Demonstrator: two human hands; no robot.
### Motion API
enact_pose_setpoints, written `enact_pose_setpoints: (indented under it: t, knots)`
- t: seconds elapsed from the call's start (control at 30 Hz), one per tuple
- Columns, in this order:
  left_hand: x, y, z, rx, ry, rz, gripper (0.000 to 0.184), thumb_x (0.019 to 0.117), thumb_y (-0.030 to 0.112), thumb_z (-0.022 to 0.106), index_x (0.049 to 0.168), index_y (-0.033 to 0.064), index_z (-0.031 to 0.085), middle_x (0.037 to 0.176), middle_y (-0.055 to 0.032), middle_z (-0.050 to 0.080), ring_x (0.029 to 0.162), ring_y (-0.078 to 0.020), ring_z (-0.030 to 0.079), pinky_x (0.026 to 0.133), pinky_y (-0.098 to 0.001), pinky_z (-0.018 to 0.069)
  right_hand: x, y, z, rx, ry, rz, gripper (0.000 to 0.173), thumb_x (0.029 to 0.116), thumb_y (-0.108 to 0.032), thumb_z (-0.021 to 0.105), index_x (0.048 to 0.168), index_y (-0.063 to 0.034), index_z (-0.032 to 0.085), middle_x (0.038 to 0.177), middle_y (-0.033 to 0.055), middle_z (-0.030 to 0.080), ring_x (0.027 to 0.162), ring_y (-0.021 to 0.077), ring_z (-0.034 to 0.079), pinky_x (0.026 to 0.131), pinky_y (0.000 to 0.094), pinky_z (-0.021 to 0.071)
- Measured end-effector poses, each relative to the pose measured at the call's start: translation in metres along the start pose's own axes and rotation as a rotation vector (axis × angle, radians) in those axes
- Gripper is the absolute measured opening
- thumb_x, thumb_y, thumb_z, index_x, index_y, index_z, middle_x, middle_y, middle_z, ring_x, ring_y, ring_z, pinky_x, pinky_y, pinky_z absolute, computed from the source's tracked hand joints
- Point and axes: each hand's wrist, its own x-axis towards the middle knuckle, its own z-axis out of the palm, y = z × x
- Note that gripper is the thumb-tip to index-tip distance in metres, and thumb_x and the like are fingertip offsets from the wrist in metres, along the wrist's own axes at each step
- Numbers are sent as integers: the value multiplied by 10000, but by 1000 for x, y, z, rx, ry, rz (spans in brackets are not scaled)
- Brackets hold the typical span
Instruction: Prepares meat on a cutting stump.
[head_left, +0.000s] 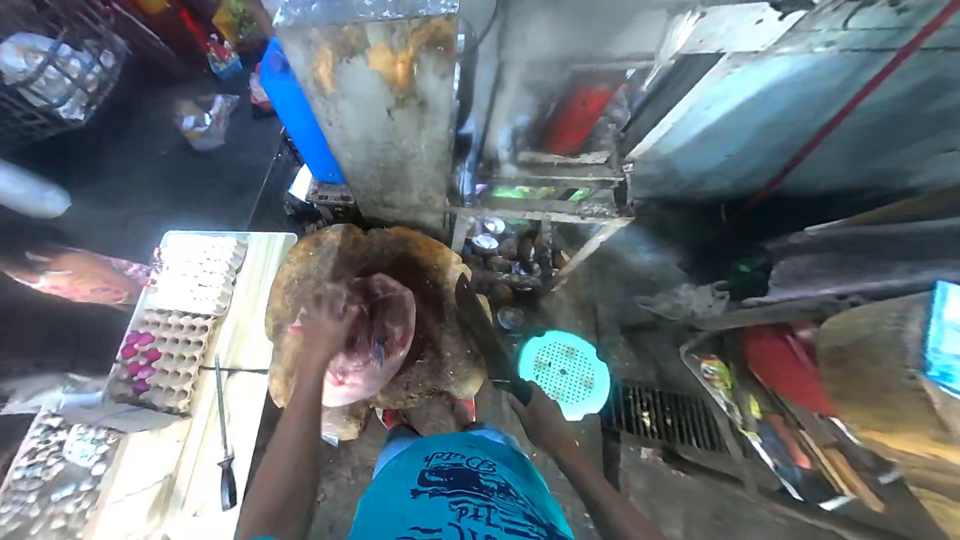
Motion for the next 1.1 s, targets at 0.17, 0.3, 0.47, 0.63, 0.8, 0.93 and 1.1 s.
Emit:
enact_pose_setpoints:
  t: [0.17, 0.3, 0.47, 0.63, 0.8, 0.93, 1.1]
  knots:
    - [-58, -14, 61, 113, 467, 67, 416, 1076, 354, 434, 1233, 119, 740, 1486, -120, 581, 1458, -430, 414, 1169, -720, 238, 2, -5, 5, -15, 39, -61, 531, 1024, -414, 618, 1373, -21, 547, 1108, 237, 703, 1036, 401, 699, 931, 585, 545]
    - [-69, 1, 49, -176, 574, 237, 361, 1070, 189, 450, 1021, -33, 731, 1023, -201, 733, 1048, -346, 699, 994, -531, 523, 2, -10, 6, -24, 47, -59, 533, 1026, -398, 621, 1380, -8, 538, 1113, 245, 699, 1034, 405, 699, 928, 582, 547]
    - [-45, 75, -13, -609, 428, -86, 493, 1121, 294, 377, 894, -49, 650, 714, -142, 601, 681, -261, 614, 707, -484, 536, 0, -8, 9, -38, 55, -62, 502, 1029, -392, 614, 1364, -25, 547, 1121, 226, 703, 1047, 385, 700, 937, 566, 548]
    - [-46, 114, -68, -1060, 443, 14, 381, 1064, 340, 552, 786, 86, 606, 577, 32, 491, 480, -97, 490, 496, -323, 496, 4, -8, 4, 2, 54, -63, 563, 1020, -457, 609, 1358, -9, 552, 1103, 238, 703, 1039, 400, 699, 930, 587, 548]
    - [-41, 122, -93, -1155, 532, 176, 364, 1061, 386, 542, 779, 157, 558, 575, 49, 441, 459, -101, 441, 459, -312, 457, 3, -10, 5, -13, 18, -17, 594, 1019, -500, 586, 1394, -43, 535, 1147, 230, 700, 1067, 397, 695, 945, 578, 548]
    - [-26, 91, -79, -1156, 671, 126, 325, 1052, 241, 545, 738, 160, 565, 577, 83, 501, 477, -57, 500, 481, -265, 487, 5, -3, 7, 8, 18, -9, 574, 1018, -490, 590, 1381, -49, 535, 1106, 214, 708, 1028, 390, 704, 912, 579, 558]
    - [32, 35, -58, -469, 664, -443, 415, 1072, 315, 496, 1012, -40, 703, 961, -197, 707, 935, -298, 688, 874, -496, 531, 11, 0, 3, 24, 11, -21, 602, 1007, -523, 588, 1394, -64, 547, 1130, 202, 714, 1057, 378, 704, 942, 582, 551]
